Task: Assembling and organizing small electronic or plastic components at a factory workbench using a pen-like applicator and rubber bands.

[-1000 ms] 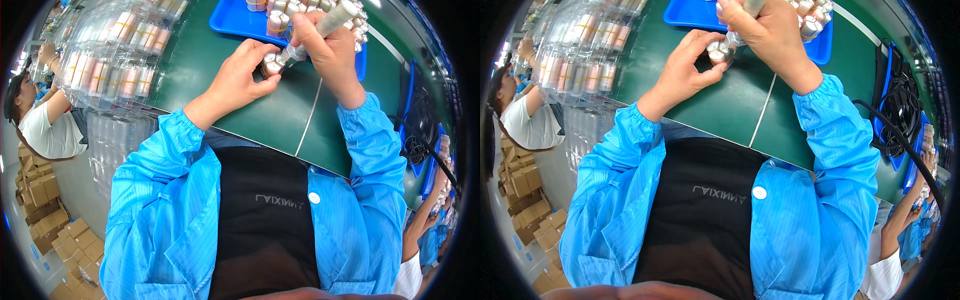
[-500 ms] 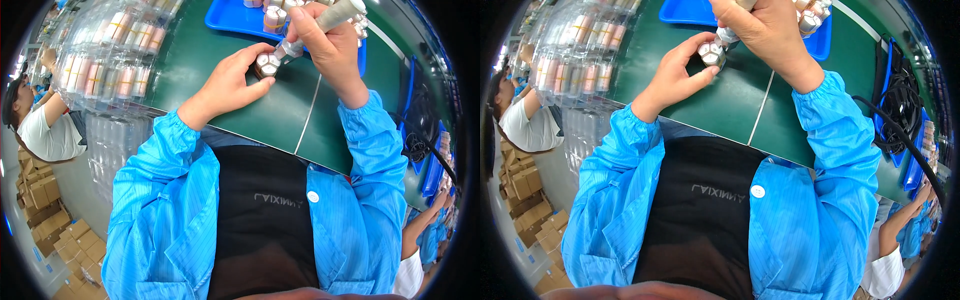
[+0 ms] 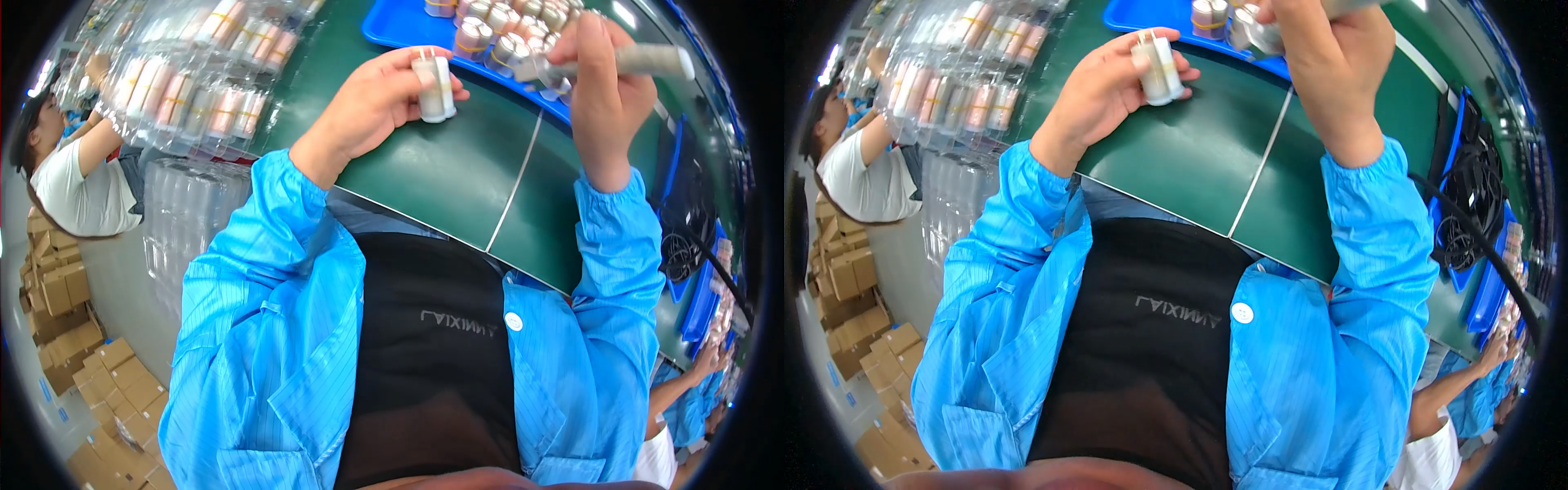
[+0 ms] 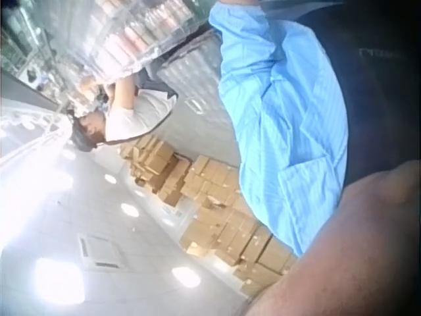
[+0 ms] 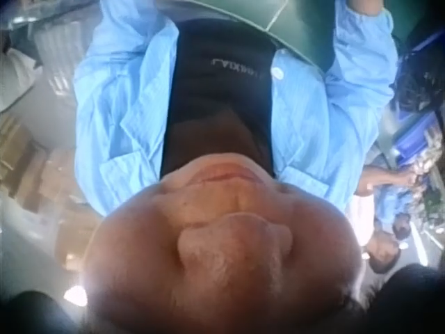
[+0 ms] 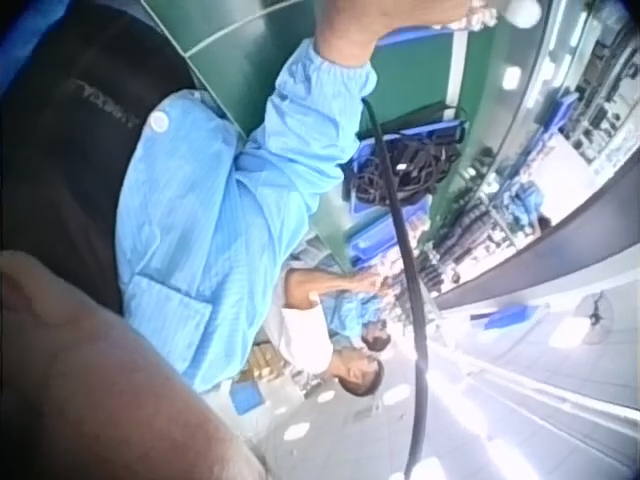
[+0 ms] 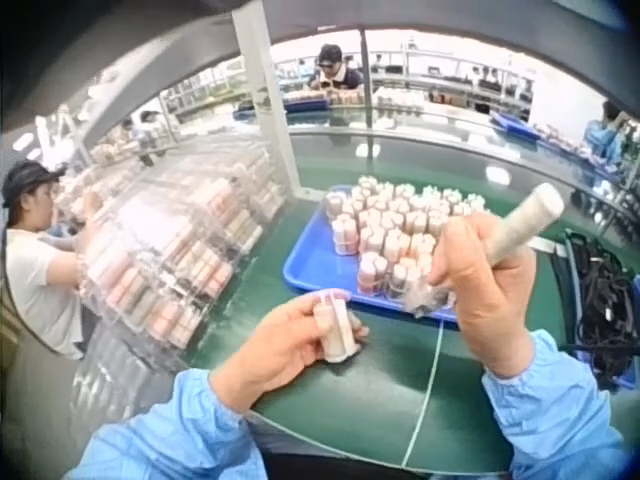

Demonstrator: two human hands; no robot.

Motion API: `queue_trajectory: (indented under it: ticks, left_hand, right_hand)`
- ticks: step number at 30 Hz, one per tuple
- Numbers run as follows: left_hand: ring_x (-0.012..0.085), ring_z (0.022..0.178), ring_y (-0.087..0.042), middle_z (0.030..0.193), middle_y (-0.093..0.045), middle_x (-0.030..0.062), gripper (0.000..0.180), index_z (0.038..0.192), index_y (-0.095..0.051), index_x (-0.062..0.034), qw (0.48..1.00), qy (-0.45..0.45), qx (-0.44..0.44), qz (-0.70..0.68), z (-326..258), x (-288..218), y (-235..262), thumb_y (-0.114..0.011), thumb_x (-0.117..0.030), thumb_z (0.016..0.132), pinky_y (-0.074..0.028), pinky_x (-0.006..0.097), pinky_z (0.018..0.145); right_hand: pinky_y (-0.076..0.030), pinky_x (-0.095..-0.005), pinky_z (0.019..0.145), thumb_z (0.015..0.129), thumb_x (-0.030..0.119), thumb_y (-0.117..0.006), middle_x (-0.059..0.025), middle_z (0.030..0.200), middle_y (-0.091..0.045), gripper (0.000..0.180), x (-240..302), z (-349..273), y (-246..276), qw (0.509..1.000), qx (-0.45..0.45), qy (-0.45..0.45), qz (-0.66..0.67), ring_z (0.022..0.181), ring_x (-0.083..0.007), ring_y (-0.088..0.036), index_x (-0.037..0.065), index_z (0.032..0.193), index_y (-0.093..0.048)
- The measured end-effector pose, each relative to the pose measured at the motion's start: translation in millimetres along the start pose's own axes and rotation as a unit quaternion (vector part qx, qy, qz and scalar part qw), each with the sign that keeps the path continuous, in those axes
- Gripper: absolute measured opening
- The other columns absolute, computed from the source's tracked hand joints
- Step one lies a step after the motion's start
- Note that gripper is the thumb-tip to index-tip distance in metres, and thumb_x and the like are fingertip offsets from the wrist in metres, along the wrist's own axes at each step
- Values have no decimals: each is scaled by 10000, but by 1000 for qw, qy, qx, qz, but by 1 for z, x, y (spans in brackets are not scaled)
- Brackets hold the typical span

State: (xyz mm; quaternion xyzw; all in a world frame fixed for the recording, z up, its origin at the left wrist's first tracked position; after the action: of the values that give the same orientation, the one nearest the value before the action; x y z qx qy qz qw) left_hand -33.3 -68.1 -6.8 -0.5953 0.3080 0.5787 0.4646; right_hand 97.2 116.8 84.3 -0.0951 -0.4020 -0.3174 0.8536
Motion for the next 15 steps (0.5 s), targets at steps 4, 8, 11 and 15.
queue_trajectory:
  ticks: [4,8,11,15]
  left_hand:
    - [346,1196,-631,1282,-624,197,581,1500,-373,25,971,38,8,-235,2,-9,15,-492,-289,1026,-555,444,976]
    - [324,1162,-638,1285,-617,216,623,1511,-357,39,915,32,63,-398,-22,-32,15,-458,-318,1011,-566,436,930]
    - [299,1148,-636,1229,-632,195,597,1479,-392,68,973,-73,-13,-218,-56,-89,13,-519,-249,990,-545,429,942]
    - [246,1067,-664,1226,-661,143,490,1400,-518,4,774,-341,-346,407,-130,-195,60,-612,-224,976,-528,359,909]
  right_hand:
    - [-460,-337,470,904,152,-736,-45,664,-627,192,12,-21,-36,911,185,245,-276,562,-196,-623,87,766,-619]
    - [-413,-357,475,840,184,-741,-29,657,-475,262,12,-69,-82,808,341,361,-318,584,-195,-547,122,710,-522]
    - [-410,-350,490,849,206,-732,-24,654,-450,284,18,-80,-88,786,372,369,-327,589,-184,-532,132,695,-505]
    - [-410,-341,486,844,212,-747,-23,651,-444,326,19,-79,-89,802,372,339,-323,583,-180,-524,130,678,-478]
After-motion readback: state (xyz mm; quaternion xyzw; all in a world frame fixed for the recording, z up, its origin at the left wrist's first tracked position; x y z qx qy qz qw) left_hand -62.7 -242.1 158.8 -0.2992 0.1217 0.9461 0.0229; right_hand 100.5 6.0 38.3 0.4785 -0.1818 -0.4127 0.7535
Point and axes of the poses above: each hand's wrist, its own z-axis towards the middle knuckle, its own y-axis out of the back of the hand, x = y × z, the point moved 4 cm from there along z, towards the middle knuckle
